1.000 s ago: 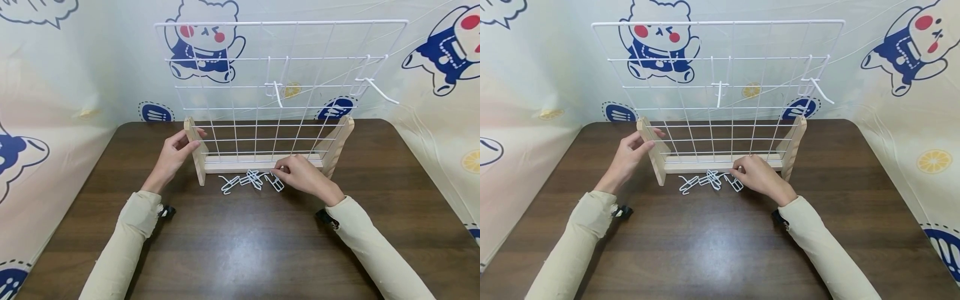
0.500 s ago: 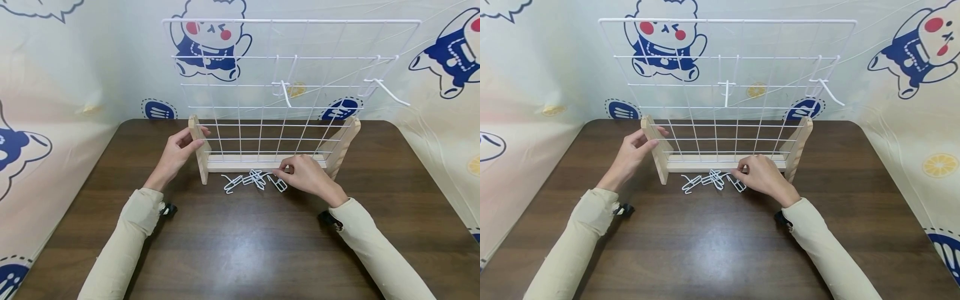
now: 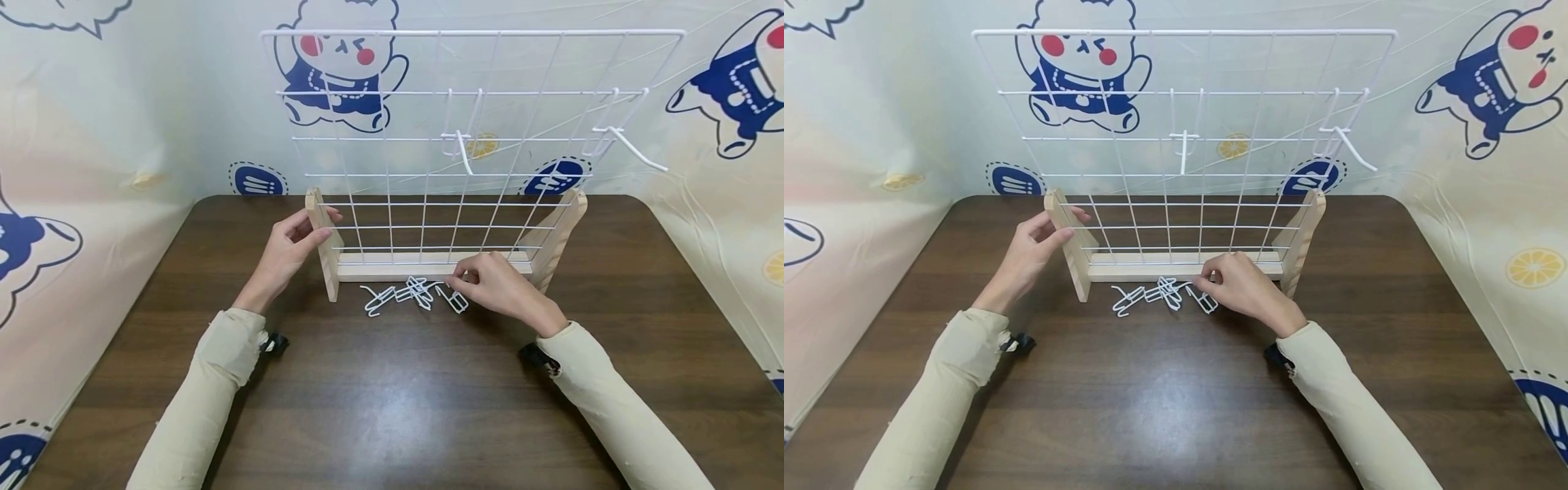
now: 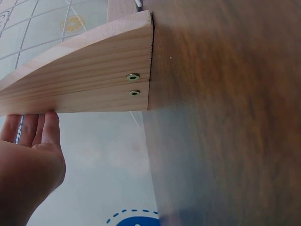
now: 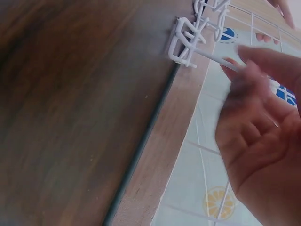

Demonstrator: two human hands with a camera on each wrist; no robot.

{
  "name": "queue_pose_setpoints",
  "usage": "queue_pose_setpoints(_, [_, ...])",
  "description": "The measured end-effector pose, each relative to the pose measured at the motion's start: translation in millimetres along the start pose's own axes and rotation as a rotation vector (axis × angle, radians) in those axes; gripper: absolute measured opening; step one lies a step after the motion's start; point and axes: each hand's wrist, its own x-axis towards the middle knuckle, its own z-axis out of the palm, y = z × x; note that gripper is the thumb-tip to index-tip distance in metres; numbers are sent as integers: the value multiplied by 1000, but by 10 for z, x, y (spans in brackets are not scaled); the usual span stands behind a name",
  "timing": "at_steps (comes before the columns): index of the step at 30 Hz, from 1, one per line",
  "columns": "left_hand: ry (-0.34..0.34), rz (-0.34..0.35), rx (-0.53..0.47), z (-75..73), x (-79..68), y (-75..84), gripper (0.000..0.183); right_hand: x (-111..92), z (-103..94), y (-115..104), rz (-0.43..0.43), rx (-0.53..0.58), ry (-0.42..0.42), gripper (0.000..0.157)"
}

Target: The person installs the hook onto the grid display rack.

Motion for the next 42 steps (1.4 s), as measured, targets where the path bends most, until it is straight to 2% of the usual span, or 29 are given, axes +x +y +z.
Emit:
queue_pose_setpoints(3, [0,-2,3,1,-2,5,37,-6,-6,7,30,60,-94,4])
queue_pose_setpoints(6, [1,-8,9,1,-6,13,37,-14,-7,21,63,106,-181,3])
queue_pose_setpoints(11, [0,-17,12,1,-11,24,37,-23,-28,45,54,213,-220,6])
queue_pose_setpoints(14, [1,-21,21,-2,-14,32,37,-25,-57,29,43,295,-218,10])
queue_pose_setpoints(17, [3,-23,35,-6,-17,38,38,-26,-89,-19,42,334,-208,12])
queue_pose_setpoints(22, [6,-23,40,-6,-16,33,38,-42,-155,-130,27,291,-170,15])
queue_pose_setpoints(29, [4,-22,32,-2,-11,23,38,-75,-241,-296,-19,205,-103,12])
queue_pose_setpoints(36, [2,-23,30,-7,-13,15,38,-108,-302,-394,-35,260,-90,12])
queue_pose_setpoints(39, [-1,-20,24,-7,-10,12,37,-132,-351,-437,-66,303,-80,17])
queue_pose_setpoints(42, [-1,-18,22,-6,-8,9,37,-161,-404,-490,-100,294,-47,18])
